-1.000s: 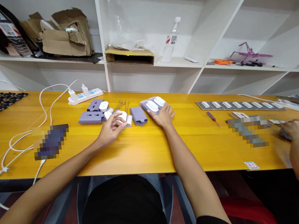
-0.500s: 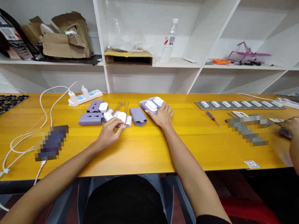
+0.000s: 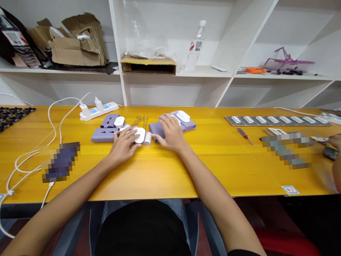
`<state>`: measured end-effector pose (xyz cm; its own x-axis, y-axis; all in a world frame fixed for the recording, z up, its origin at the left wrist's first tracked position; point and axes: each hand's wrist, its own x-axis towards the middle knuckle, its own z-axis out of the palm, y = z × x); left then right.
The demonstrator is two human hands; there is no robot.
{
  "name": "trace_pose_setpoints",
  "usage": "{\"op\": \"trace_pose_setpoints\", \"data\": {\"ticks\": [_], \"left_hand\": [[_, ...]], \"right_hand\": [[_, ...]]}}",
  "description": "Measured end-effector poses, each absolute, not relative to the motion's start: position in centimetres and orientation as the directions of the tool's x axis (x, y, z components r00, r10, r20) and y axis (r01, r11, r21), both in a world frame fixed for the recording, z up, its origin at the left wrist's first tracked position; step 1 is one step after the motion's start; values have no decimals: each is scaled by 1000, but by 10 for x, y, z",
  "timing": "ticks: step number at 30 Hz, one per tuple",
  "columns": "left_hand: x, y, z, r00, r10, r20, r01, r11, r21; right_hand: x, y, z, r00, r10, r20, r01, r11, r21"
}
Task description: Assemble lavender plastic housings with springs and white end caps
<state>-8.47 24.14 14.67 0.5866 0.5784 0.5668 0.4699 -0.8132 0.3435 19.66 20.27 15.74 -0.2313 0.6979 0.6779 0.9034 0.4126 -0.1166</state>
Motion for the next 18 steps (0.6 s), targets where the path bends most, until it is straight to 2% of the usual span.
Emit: {"op": "trace_pose_setpoints", "data": {"ticks": [2,6,12,18], "left_hand": [[-84,242,146,590,581,560,472,-811,344],[-83,242,145,581,591,560,504,-801,323],[-83,242,146,570,604,557,546,-785,293],[-84,237,148,583,596,553,572,-784,241]], "right_hand": [[181,200,157,-372,724,581,874,483,-42],[164,200,150,-437,783,443,873,487,1],[164,197,151,-430,797,424,874,485,-26],[158,183,159,-495,777,389,849,528,26]]}}
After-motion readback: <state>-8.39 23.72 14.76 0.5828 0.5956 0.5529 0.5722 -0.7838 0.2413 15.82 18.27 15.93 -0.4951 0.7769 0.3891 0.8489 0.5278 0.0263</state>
